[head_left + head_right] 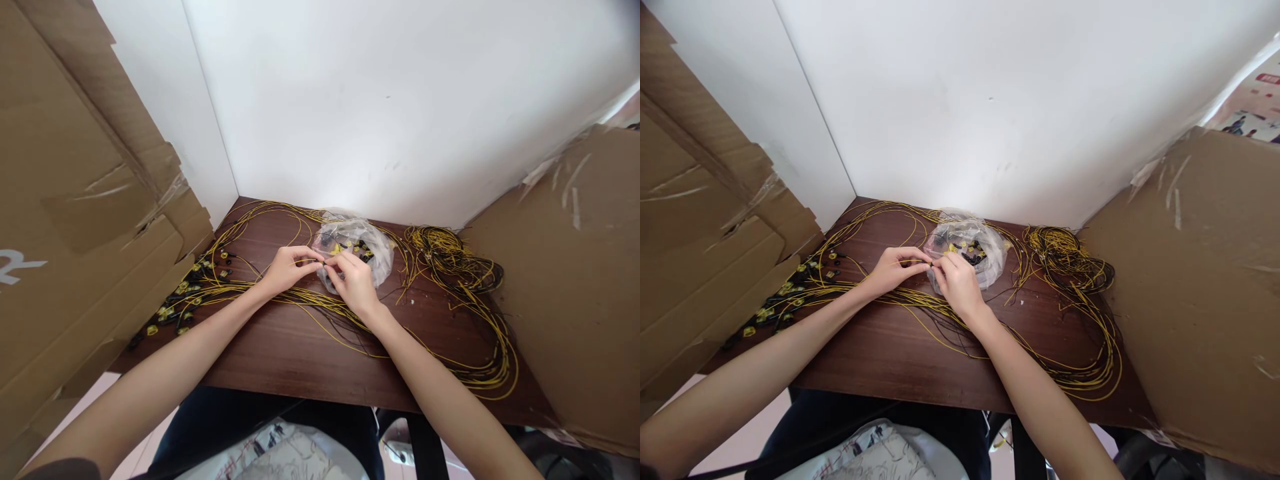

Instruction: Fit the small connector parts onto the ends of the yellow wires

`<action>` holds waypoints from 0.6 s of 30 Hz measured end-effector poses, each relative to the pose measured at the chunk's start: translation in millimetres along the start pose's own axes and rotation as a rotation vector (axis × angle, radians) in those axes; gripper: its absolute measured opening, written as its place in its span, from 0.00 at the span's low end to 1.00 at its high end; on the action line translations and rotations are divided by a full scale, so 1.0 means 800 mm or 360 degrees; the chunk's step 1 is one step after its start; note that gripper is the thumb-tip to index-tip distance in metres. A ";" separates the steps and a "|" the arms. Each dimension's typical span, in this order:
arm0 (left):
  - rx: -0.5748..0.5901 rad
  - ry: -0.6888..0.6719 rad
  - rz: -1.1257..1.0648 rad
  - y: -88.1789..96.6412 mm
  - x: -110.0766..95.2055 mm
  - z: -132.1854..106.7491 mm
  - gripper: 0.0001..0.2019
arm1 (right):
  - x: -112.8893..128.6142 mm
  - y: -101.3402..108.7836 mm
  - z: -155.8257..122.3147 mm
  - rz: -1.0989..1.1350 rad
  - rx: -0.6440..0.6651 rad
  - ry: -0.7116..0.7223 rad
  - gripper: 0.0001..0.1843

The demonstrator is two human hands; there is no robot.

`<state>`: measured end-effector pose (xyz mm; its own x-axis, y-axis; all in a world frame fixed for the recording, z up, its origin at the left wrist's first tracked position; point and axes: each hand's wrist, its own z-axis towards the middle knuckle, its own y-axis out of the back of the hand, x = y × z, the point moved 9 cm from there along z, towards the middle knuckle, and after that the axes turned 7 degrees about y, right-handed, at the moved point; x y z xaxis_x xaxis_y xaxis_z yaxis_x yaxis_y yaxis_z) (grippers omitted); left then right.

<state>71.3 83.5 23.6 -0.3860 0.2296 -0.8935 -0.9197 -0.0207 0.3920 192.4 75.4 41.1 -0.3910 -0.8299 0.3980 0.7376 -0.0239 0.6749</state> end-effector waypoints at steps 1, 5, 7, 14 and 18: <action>-0.0005 0.0007 0.0024 0.000 0.001 0.000 0.09 | 0.001 -0.001 0.000 -0.0011 0.0008 0.0010 0.08; -0.0031 0.0019 0.0106 0.000 0.005 0.001 0.09 | 0.005 -0.002 0.000 -0.0080 0.0028 0.0071 0.09; -0.0044 0.0019 0.0112 0.000 0.005 0.002 0.08 | 0.007 -0.002 0.000 -0.0095 0.0026 0.0098 0.10; -0.0051 0.0023 0.0091 0.002 0.005 0.001 0.09 | 0.001 -0.002 0.000 0.0076 -0.0024 -0.0001 0.08; -0.0079 0.0012 0.0104 0.004 0.004 0.000 0.10 | -0.014 0.001 0.000 0.0294 -0.0114 -0.0160 0.05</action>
<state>67.3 84.3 22.3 -0.4459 0.2190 -0.8679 -0.8948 -0.0838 0.4386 197.1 84.4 37.3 -0.2963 -0.7641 0.5731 0.8375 0.0806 0.5404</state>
